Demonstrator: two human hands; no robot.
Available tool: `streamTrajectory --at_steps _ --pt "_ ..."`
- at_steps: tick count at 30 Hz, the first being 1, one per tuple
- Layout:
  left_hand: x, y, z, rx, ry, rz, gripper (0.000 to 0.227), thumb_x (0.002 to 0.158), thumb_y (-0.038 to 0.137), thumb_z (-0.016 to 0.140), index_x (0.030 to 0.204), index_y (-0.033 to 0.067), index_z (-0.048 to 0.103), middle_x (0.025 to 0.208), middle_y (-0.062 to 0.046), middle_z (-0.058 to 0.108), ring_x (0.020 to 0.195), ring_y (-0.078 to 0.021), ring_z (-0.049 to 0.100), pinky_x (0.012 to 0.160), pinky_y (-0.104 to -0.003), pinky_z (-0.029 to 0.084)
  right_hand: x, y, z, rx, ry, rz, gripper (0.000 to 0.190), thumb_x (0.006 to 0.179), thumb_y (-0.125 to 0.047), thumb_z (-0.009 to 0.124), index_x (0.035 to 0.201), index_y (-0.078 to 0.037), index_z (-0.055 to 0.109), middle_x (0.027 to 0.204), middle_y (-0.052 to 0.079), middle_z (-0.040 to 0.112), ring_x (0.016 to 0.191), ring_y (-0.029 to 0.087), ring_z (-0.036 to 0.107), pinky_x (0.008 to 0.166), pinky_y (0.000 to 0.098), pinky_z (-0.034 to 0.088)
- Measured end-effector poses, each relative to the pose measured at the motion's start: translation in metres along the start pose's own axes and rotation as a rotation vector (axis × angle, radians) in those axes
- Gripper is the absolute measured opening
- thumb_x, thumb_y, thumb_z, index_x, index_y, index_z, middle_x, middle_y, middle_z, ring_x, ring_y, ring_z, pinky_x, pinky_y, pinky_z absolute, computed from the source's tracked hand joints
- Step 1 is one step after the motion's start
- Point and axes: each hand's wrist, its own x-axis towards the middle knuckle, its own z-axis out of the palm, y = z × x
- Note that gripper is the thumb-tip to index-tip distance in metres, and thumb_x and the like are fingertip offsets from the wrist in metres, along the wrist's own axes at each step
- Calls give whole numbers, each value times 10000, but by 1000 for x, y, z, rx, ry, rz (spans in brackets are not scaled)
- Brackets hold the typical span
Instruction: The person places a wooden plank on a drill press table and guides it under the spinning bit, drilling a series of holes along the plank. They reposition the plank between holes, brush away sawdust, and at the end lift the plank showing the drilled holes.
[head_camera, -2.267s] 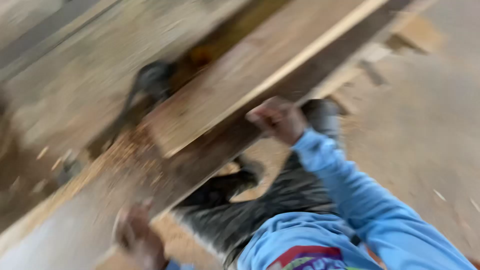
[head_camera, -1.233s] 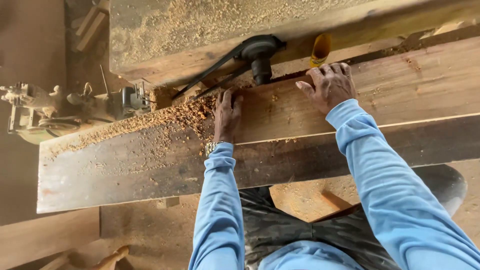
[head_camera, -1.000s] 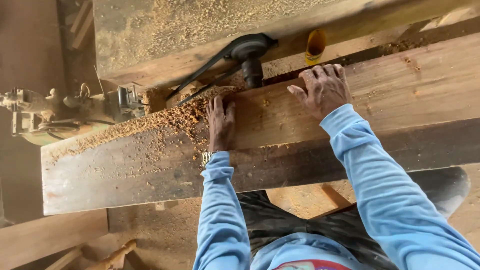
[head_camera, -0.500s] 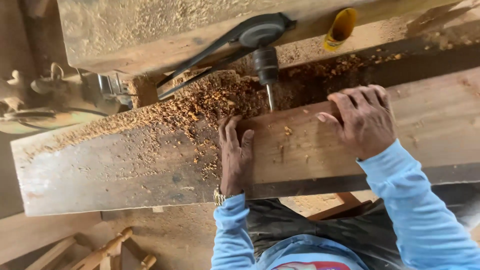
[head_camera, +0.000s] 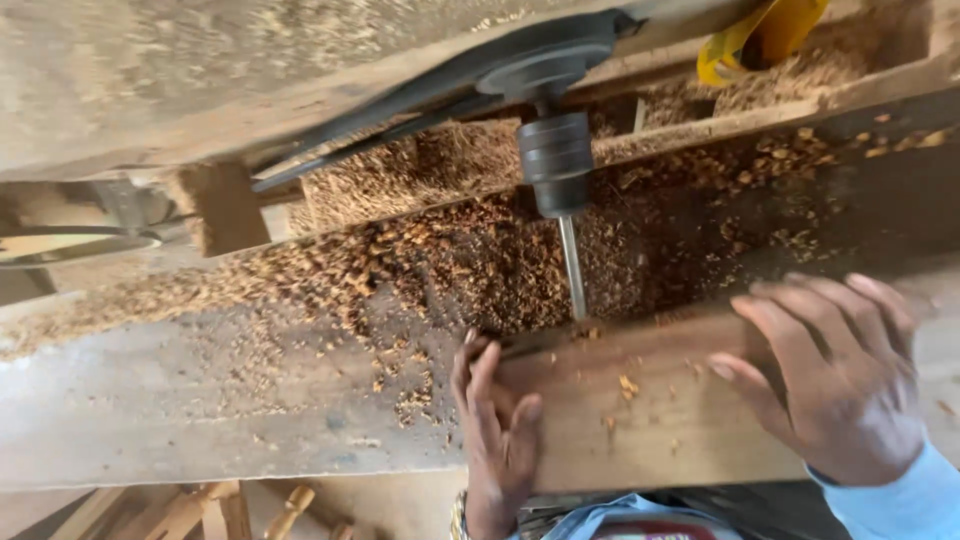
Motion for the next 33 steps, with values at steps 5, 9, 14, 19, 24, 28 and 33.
streamTrajectory --at_steps 5,9,14,19,24,28,33 --pt "-18 -7 5 -58 5 -71 576 1038 292 629 1505 30 419 1555 -272 375 1493 -418 375 1235 -517 288 -7 5 3 10 -101 9 513 864 -478 708 1198 -90 706 1279 95 694 1272 293 622 1216 482 358" --pt "-23 -10 8 -111 20 -82 533 1046 286 641 1483 55 442 1568 -262 364 1478 -392 404 1235 -502 308 -32 26 16 180 11 -134 717 836 -660 613 1256 -79 627 1352 183 602 1355 364 488 1212 551 292" --pt "-22 -10 15 -188 52 -172 477 1030 292 651 1429 97 478 1590 -261 334 1451 -367 432 1172 -478 376 -80 51 29 372 -84 -355 376 895 -671 511 1269 -629 518 1525 42 464 1542 410 239 1262 561 212" --pt "-22 -9 17 -243 57 -195 412 1066 314 610 1407 124 475 1581 -242 310 1541 -385 324 1245 -515 350 -62 46 27 275 -39 -358 816 947 -808 296 1504 -223 414 1678 198 204 1575 395 75 1237 646 123" --pt "-23 -11 14 -247 32 -188 419 1067 319 611 1414 133 468 1562 -234 318 1516 -373 352 1224 -502 381 -105 54 51 231 -183 -199 723 940 -711 246 1483 -259 397 1671 116 238 1563 217 142 1217 543 232" --pt "-20 -8 12 -204 31 -180 422 1060 302 622 1414 128 473 1572 -254 321 1493 -370 369 1203 -496 370 -90 51 46 135 -211 -147 576 1041 -568 203 1448 -237 440 1672 76 274 1567 161 186 1228 495 277" --pt "-13 -6 9 -147 14 -167 420 1052 291 625 1405 117 478 1587 -277 317 1484 -376 373 1198 -505 347 -64 41 31 195 -68 -332 646 1048 -640 158 1519 -237 340 1677 92 214 1571 162 140 1255 493 233"
